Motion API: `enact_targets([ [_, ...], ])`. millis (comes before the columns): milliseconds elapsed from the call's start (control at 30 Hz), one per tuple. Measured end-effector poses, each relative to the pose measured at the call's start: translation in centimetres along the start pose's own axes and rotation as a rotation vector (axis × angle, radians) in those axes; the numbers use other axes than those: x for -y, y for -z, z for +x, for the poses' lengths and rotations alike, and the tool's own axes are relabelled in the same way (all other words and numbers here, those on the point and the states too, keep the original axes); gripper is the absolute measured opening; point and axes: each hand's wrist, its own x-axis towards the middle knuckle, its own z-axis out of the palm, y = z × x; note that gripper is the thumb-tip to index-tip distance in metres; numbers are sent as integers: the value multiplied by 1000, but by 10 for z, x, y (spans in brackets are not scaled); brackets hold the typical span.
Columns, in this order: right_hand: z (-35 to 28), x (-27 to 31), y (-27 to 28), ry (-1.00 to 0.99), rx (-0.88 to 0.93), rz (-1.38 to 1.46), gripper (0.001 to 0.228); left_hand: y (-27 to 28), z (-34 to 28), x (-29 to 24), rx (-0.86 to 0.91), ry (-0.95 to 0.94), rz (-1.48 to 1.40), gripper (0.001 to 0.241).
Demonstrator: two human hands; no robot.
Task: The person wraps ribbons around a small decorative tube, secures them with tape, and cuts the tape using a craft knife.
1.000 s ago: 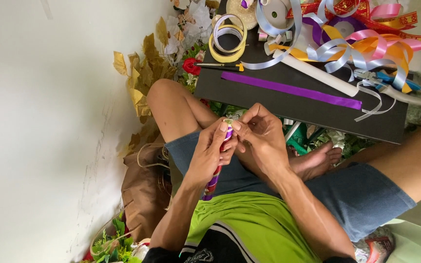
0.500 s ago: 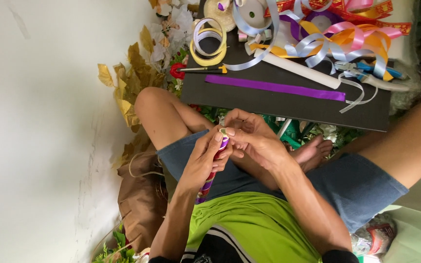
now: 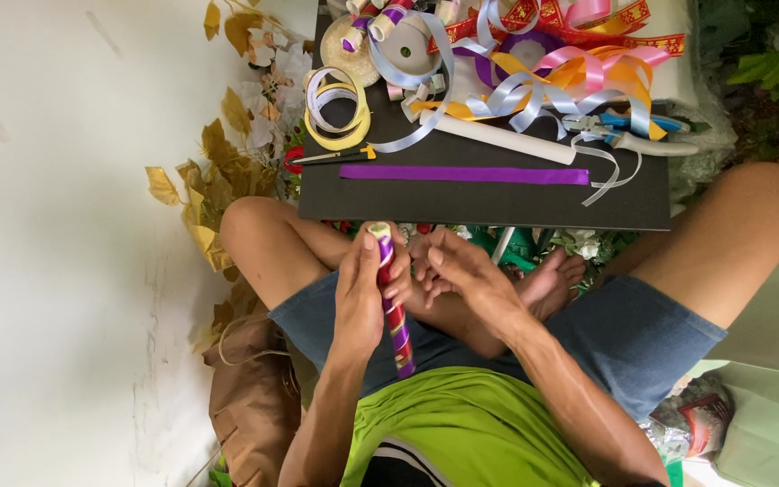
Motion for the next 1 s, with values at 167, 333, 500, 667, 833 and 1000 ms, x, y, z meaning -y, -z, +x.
enact_targets([
  [167,-19,-14,11,-46,60,-220,30,-10,16,19,-187,-126,-9,43],
  [333,-15,12,29,-4,11,-411,22,-5,5,19,-236,-90,-76,67],
  [500,5,56,57,363,-257,-1356,33,65,-19,54,-161,6,260,78],
  [667,35,38,107,735,-267,-1745,28,118,-30,92,-175,61,167,70],
  [833,35,33,89,969,-368,-1762,29,141,-23,100,-171,67,-131,65],
  [1000,-4,25,55,946,-356,-1507,24,131,-22,93,-95,38,-93,50],
])
